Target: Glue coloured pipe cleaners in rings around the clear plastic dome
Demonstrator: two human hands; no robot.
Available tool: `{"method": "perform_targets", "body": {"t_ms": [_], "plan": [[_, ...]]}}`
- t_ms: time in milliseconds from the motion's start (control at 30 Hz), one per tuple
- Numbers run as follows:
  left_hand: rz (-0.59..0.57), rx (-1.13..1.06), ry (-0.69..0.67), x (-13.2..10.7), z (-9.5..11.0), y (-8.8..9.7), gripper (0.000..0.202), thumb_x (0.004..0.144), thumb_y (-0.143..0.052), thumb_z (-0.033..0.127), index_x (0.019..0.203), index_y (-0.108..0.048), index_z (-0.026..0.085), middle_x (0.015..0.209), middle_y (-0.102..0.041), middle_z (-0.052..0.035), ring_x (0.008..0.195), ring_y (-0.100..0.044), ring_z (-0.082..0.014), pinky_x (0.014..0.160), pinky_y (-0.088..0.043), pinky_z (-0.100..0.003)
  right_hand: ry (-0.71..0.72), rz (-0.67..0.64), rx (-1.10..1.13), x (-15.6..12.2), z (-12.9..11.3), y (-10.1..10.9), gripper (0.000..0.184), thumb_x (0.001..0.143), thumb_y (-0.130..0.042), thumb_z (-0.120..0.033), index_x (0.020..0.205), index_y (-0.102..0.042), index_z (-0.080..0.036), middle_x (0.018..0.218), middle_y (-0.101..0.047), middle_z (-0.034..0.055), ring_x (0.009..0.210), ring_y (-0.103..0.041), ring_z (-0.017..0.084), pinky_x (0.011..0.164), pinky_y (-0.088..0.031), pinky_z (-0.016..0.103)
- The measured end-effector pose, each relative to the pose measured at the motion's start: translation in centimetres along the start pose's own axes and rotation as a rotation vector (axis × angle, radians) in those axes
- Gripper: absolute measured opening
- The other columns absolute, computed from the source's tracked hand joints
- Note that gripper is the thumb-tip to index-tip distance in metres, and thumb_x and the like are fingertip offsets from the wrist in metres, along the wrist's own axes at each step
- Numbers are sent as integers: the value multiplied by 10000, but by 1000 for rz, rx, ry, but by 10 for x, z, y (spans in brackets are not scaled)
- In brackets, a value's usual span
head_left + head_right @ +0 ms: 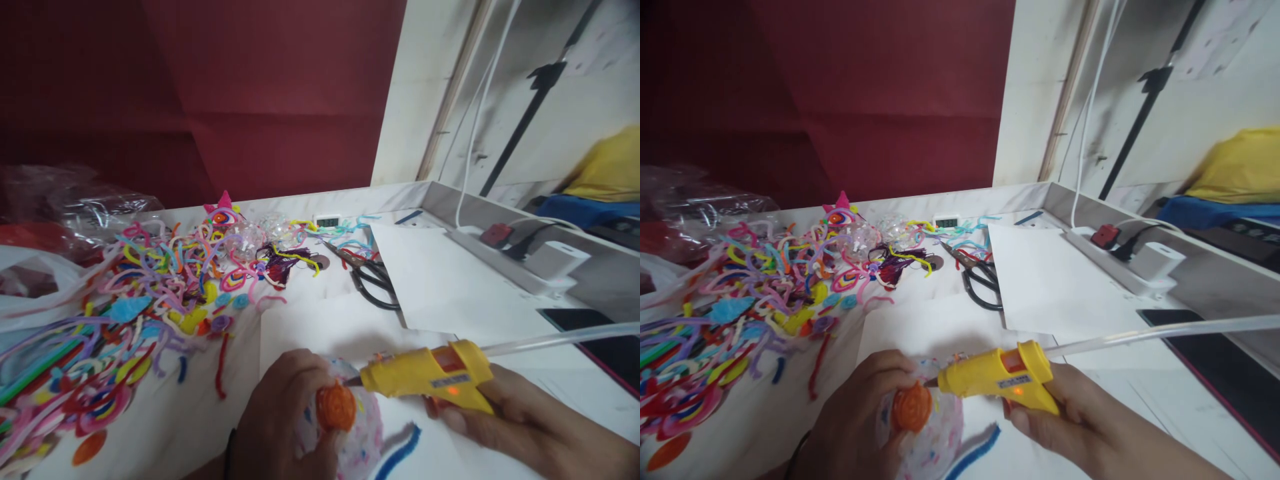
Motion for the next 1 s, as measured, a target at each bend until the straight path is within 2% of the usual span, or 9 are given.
{"method": "perform_targets", "body": {"t_ms": [100, 267, 400, 600, 900, 1000], "plan": [[-19, 16, 0, -2, -1, 0, 438, 671, -569, 136, 1089, -524, 258, 1041, -663, -36, 979, -664, -222, 877, -574, -331, -49, 111, 34, -2, 1, 1, 369, 772, -643, -595, 983, -740, -308, 847, -727, 3, 865, -654, 241, 730, -549, 288], [-46, 15, -2, -4, -4, 0, 435, 684, -592, 156, 1101, -516, 255, 1059, -658, -43, 998, -655, -232, 893, -565, -346, -78, 81, 8, -6, 0, -1, 349, 762, -647, -599, 901, -734, -292, 826, -711, 13, 868, -643, 253, 735, -548, 304], [-53, 3, -16, -6, -7, -2, 441, 686, -608, 152, 1108, -520, 245, 1076, -636, -39, 1018, -636, -214, 912, -546, -315, -77, 187, 106, -4, -4, -6, 375, 717, -660, -645, 833, -731, -296, 769, -693, -2, 832, -637, 234, 703, -533, 279], [-12, -23, -15, -6, -7, -4, 395, 707, -572, 129, 1083, -533, 244, 1058, -622, -33, 996, -623, -195, 883, -534, -293, -42, 167, 140, -1, -9, -11, 396, 715, -659, -664, 823, -732, -290, 729, -675, -10, 714, -605, 193, 659, -514, 262], [-20, -66, -21, -3, -5, -4, 389, 728, -564, 121, 1097, -526, 238, 1061, -606, -33, 985, -614, -186, 869, -525, -280, -44, 199, 112, -3, -6, -9, 374, 713, -658, -664, 777, -712, -299, 725, -661, -19, 707, -597, 185, 659, -514, 257], [-26, -67, -26, -3, -6, -4, 390, 726, -563, 115, 1095, -527, 236, 1054, -612, -35, 979, -615, -187, 856, -530, -280, -58, 215, 60, -6, -2, -6, 376, 716, -659, -659, 757, -704, -288, 698, -660, -18, 707, -612, 188, 608, -519, 239]]}}
Point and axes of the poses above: each hand's wrist, its own x-axis towards the middle knuckle, its own y-axis out of the back of the hand, z = x × y, the point moved 1 cm from there along x, towards the middle knuckle
